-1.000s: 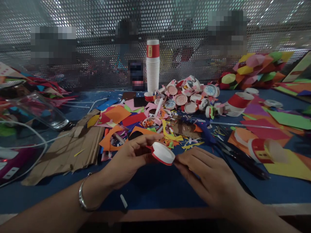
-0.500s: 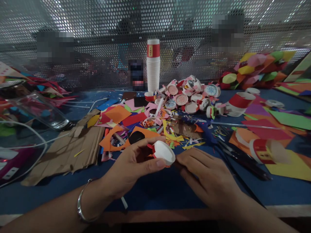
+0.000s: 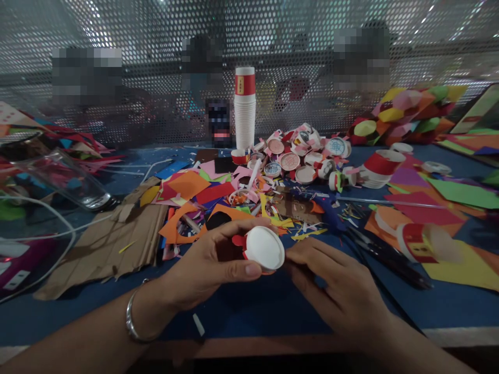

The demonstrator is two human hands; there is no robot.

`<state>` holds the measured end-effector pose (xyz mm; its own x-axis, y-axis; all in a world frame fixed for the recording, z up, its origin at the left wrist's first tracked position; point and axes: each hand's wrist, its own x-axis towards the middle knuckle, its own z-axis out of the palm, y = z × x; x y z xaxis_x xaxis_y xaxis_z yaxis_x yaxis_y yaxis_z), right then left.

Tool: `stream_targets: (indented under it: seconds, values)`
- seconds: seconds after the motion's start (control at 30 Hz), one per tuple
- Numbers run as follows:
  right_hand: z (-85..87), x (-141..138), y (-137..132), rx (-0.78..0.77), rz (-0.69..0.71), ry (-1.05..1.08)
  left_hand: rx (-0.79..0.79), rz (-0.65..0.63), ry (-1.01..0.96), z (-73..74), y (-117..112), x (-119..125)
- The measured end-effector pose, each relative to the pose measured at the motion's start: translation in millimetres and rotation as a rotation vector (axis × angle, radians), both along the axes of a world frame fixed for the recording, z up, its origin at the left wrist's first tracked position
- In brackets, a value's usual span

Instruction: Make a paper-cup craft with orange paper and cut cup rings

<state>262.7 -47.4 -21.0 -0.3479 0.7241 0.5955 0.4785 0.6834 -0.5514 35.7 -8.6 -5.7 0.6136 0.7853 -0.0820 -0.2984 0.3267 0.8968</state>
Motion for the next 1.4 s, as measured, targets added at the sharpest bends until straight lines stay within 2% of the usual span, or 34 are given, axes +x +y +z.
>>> stream_targets:
  seconds: [0.13,0.27,0.33,0.47,0.93,1.23,1.4]
  values:
    - [-1.9,0.3,-0.7,0.029,-0.014,0.009,0.056,-0.024,-0.012,1.8,1.9,-3.2]
    - [-4.0,1.4,-1.5,0.087,-0.051,-0.010,0.089,0.051,0.034,2.1,2.3,-6.8]
    - [-3.9,1.7,-1.6,0.096,-0.051,-0.023,0.123,0.047,0.056,1.2,2.1,-7.4]
    - [-2.9,0.9,-0.8,0.092,-0.036,-0.023,0.167,-0.006,0.096,-1.6,0.6,-6.8]
    - [-4.8,-2.9,1.0,-0.020,0.010,0.069,0.173,0.046,0.069,1.1,-2.2,-6.4]
    - [-3.4,-2.0,3.7,0.004,-0.006,0.032,0.326,0.119,0.071,-0.5,-3.7,-2.6]
    - [-4.1,-3.4,0.6,0.029,-0.022,0.014,0.188,0.156,0.036,1.3,-4.3,-0.6]
